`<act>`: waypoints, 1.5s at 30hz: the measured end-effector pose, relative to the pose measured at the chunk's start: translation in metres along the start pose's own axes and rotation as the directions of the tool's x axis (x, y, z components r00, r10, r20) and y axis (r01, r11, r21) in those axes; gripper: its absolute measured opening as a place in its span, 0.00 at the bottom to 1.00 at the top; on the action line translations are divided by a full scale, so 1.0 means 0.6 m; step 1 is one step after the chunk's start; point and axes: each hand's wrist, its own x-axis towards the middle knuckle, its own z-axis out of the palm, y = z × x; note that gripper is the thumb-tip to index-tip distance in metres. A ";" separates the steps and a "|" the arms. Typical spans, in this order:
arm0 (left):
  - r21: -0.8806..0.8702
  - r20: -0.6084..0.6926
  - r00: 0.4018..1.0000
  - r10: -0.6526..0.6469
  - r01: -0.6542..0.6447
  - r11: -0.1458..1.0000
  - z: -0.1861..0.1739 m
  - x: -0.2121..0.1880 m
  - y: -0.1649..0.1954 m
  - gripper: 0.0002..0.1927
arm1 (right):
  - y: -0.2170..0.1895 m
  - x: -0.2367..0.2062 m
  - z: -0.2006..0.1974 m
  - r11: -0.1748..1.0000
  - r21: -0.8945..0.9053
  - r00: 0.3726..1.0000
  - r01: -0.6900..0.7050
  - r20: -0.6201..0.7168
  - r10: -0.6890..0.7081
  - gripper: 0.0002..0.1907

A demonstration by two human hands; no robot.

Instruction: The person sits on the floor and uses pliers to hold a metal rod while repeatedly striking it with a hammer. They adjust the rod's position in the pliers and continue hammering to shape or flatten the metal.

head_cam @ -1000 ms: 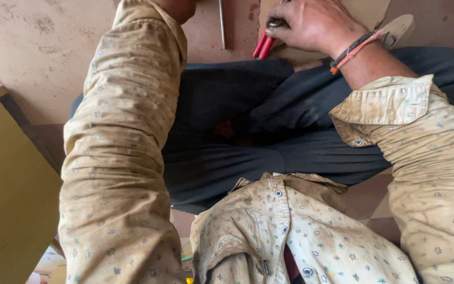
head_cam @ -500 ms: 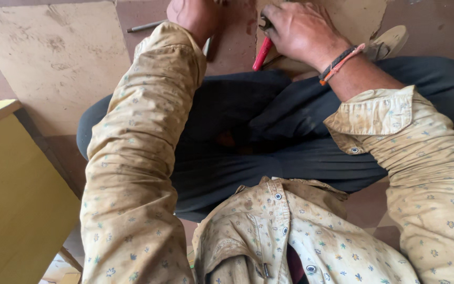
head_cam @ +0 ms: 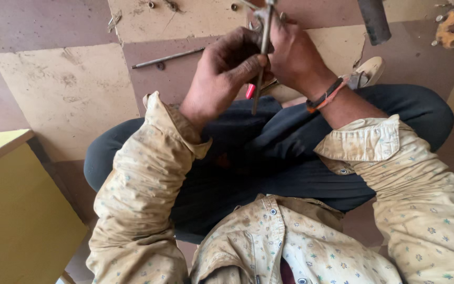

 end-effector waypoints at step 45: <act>-0.132 -0.024 0.985 -0.171 0.166 0.977 0.038 -0.006 0.028 0.09 | -0.119 -0.042 -0.130 0.502 0.858 0.941 -0.111 -0.073 0.332 0.09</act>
